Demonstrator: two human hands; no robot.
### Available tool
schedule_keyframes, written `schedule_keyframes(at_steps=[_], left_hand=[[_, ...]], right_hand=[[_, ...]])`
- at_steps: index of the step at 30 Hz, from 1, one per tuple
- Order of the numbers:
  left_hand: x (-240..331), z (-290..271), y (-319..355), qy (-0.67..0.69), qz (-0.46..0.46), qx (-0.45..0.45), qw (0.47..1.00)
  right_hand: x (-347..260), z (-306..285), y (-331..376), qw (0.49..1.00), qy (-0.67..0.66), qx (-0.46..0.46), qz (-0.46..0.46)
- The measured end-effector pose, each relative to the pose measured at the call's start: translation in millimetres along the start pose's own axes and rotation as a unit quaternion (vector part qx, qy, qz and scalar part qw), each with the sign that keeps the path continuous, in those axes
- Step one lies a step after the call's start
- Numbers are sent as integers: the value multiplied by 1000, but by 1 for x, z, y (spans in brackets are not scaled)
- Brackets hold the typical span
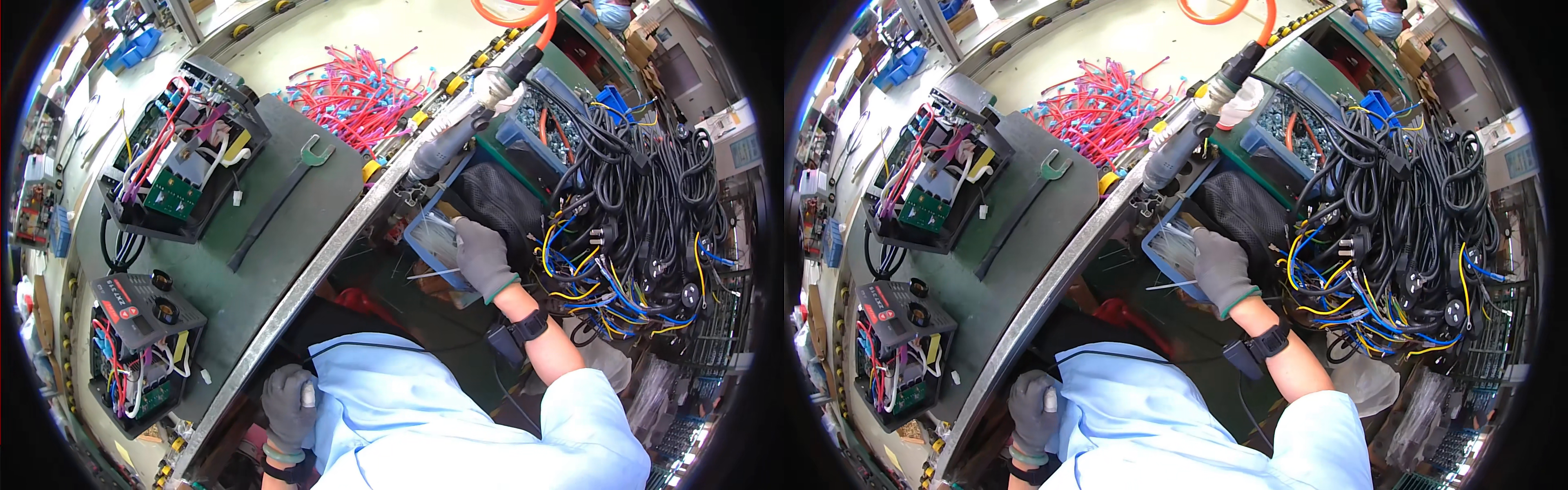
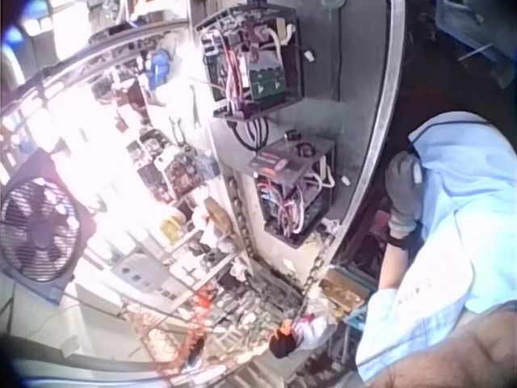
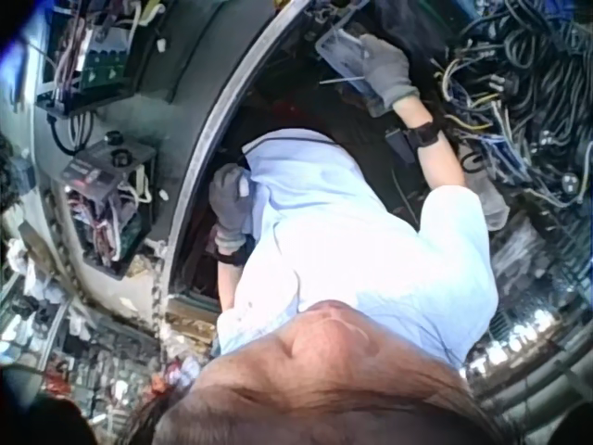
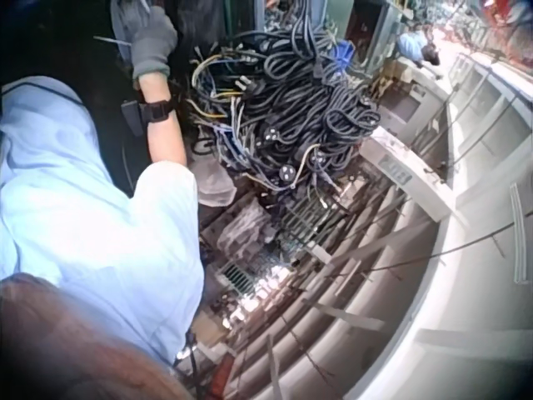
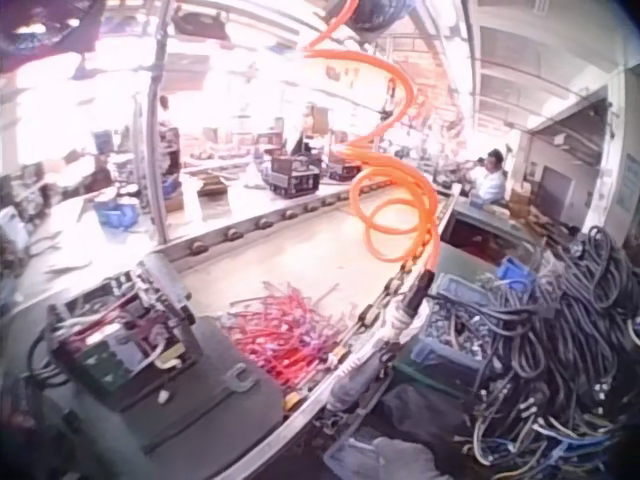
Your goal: Assembling internal components and securing wiring with zip ties inside a power supply unit on an industrial assembly line.
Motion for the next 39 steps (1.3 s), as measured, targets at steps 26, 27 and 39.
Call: schedule_keyframes(at_steps=[26, 27, 39], left_hand=[[111, 184, -125, 382, -208, -344, 832], [111, 182, -120, 394, -230, -356, 816], [82, 175, -107, 369, -287, -368, 804]], right_hand=[[20, 37, 0, 957, -273, -35, 90], [19, 41, 2, 945, -313, -44, 82], [9, 46, 3, 951, -250, -162, 76]])
Point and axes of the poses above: each hand's wrist, its own y-axis away from the middle knuckle, its own z-axis out of the palm, x = y × z, the point moved 10 cm from there along -y, towards the middle knuckle, and after that the axes turned 15 degrees about -z, right-handed, at the moved point
